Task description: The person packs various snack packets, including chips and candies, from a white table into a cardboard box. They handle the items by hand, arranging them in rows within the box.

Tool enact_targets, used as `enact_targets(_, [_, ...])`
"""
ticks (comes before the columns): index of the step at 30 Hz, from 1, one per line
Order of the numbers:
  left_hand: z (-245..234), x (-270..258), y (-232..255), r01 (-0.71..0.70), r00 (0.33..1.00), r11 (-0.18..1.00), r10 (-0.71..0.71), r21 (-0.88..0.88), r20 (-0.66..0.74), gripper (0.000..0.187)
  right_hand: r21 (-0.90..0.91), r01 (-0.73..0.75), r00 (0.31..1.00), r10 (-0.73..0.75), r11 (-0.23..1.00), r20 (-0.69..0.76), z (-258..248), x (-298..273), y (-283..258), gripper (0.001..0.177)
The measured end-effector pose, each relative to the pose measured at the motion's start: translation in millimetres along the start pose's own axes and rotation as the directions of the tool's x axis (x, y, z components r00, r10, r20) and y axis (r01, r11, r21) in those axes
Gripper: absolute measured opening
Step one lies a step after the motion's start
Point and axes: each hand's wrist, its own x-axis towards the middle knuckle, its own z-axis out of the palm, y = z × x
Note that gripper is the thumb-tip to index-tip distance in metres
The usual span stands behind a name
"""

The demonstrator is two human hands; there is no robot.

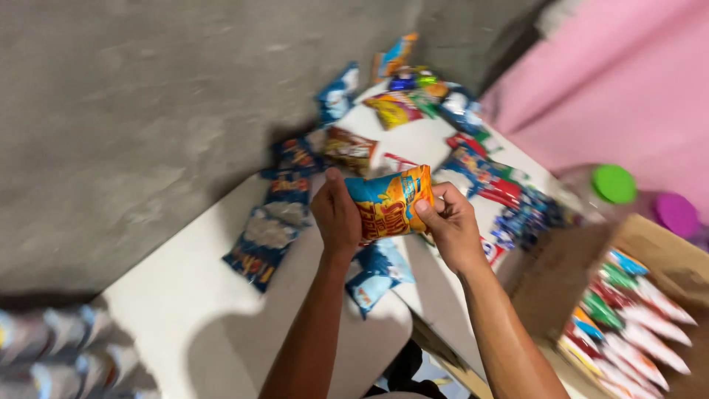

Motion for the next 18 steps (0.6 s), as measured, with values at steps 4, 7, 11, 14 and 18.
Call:
enact_targets(4, [47.5,-20.5,9.8,0.054,0.996,0.998,-0.051,-0.033,0.074,0.053,0.006,0.053,0.985,-0.051,0.999,-0.165,-52.5,-26.6,9.1,0.014])
enact_targets(7, [77.6,-38.3,6.4,-0.04,0.993,0.997,0.047,-0.07,0.111,0.051,0.119,0.098,0.972,-0.07,0.988,-0.224,-75.2,-45.8,-2.1,0.014])
enact_targets(11, [109.2,-63.0,9.7,-0.098,0.979,0.993,0.107,-0.06,0.175,0.055,0.09,0.124,0.927,-0.083,0.988,-0.365,-106.1,-75.2,-2.0,0.014])
enact_targets(14, [126.9,-82.6,24.7,-0.126,0.969,0.992,0.123,0.003,0.213,0.057,0.064,0.148,0.912,-0.112,0.987,-0.395,-134.3,-95.4,3.6,0.015])
enact_targets(18, [158.4,-105.4,34.2,-0.189,0.944,0.982,0.187,-0.016,0.273,0.058,0.082,0.196,0.907,-0.149,0.977,-0.394,-169.8,-115.4,-1.3,0.012])
